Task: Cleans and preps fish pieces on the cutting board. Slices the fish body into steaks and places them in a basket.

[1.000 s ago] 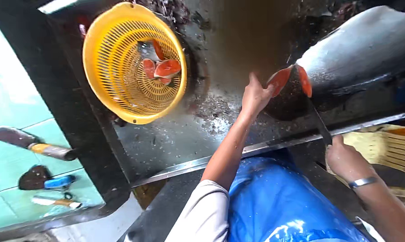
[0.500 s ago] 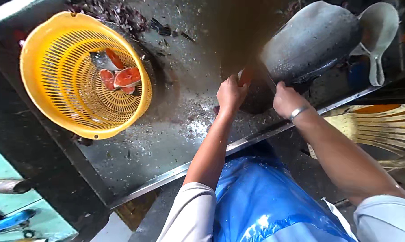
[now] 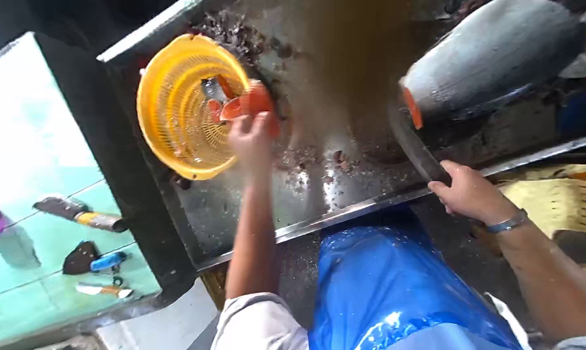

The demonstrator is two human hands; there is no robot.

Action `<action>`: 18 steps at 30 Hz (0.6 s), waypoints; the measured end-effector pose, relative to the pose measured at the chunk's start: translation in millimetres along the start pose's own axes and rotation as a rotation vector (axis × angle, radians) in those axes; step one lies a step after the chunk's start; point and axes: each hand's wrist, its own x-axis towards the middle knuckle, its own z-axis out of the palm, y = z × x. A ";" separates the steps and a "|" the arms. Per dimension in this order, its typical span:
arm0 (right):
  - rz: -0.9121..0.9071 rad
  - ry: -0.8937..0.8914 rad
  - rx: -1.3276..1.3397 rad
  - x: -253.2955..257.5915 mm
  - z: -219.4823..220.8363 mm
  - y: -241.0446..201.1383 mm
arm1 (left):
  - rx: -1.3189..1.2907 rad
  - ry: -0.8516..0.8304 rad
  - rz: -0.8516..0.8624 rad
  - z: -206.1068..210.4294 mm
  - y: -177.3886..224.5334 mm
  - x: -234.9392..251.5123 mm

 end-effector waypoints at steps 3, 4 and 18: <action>-0.189 0.044 0.290 -29.5 -20.4 21.2 | 0.215 0.211 0.000 -31.3 -10.4 30.4; -0.236 0.085 0.357 -36.2 -20.6 30.5 | 0.304 0.252 0.015 -34.1 -9.8 28.4; -0.067 0.417 -0.335 37.5 4.7 24.4 | 0.185 -0.444 0.413 280.5 5.7 -90.5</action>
